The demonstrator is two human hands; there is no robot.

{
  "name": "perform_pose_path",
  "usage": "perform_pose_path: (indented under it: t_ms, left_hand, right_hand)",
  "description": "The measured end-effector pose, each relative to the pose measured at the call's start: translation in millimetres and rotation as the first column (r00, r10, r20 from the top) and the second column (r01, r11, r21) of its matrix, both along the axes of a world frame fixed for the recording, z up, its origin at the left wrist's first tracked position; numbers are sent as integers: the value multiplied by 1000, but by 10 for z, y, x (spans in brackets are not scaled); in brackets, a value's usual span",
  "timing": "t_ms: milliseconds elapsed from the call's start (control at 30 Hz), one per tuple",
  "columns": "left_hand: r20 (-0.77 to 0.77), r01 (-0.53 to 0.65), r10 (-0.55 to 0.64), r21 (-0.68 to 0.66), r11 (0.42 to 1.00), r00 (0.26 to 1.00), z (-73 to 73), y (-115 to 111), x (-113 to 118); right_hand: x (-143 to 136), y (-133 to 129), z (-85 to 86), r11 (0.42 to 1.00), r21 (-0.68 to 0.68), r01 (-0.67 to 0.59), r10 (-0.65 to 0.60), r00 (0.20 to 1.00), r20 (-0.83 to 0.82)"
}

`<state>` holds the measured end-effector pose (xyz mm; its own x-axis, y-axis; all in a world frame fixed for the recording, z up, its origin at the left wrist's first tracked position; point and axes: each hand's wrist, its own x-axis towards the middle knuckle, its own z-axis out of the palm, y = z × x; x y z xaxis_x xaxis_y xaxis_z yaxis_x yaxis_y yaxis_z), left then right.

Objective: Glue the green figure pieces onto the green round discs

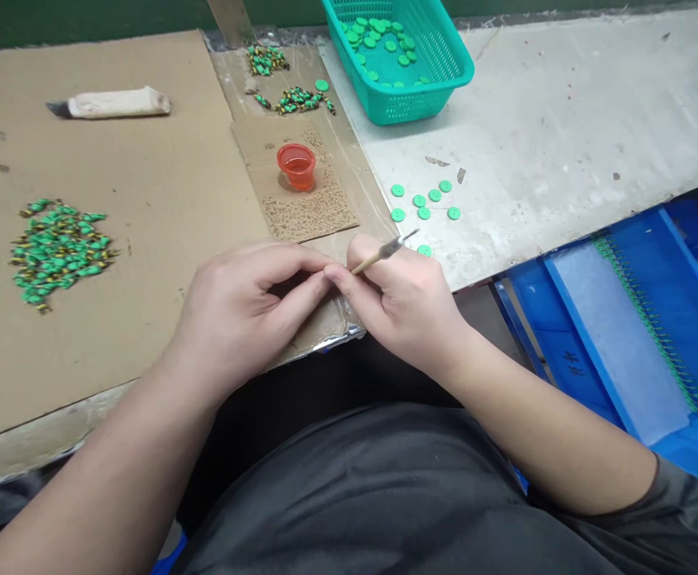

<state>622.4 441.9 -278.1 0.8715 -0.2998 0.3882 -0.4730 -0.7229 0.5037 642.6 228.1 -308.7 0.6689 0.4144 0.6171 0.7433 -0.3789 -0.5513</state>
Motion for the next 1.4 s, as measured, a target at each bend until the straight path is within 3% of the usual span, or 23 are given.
perform_pose_path:
  t_ms: [167,300,400,533,667,933,1200,1400]
  left_hand:
    - [21,17,-17,-16,1000,1000,1,7,1]
    - [-20,-13,12,-29,999,1000,4,-6,0]
    - [-31,-40,40,-11,999,999,0,-10,-4]
    - [1,-48,48,7,999,999,-2,-11,-15]
    - [17,-54,54,15,998,998,5,-29,-30]
    - [15,-60,60,31,998,998,24,-49,-44]
    - [27,-68,67,49,996,997,17,-36,-36]
    - [25,-70,68,50,996,997,21,-32,-38]
  right_hand:
    - [-21,56,-8,1000,28,-5,5,1000,-5]
    - [65,-43,28,993,110,34,-12,982,-190]
    - [187,-150,64,987,163,-2,47,960,-275]
    - [363,-204,80,986,54,-157,165,964,-209]
    - [459,-195,82,977,-50,-207,198,970,-143]
    - [487,-191,99,958,-5,-287,286,955,-79]
    - [415,-156,124,964,-103,-244,233,966,-112]
    - [422,-144,73,976,-34,-213,207,969,-135]
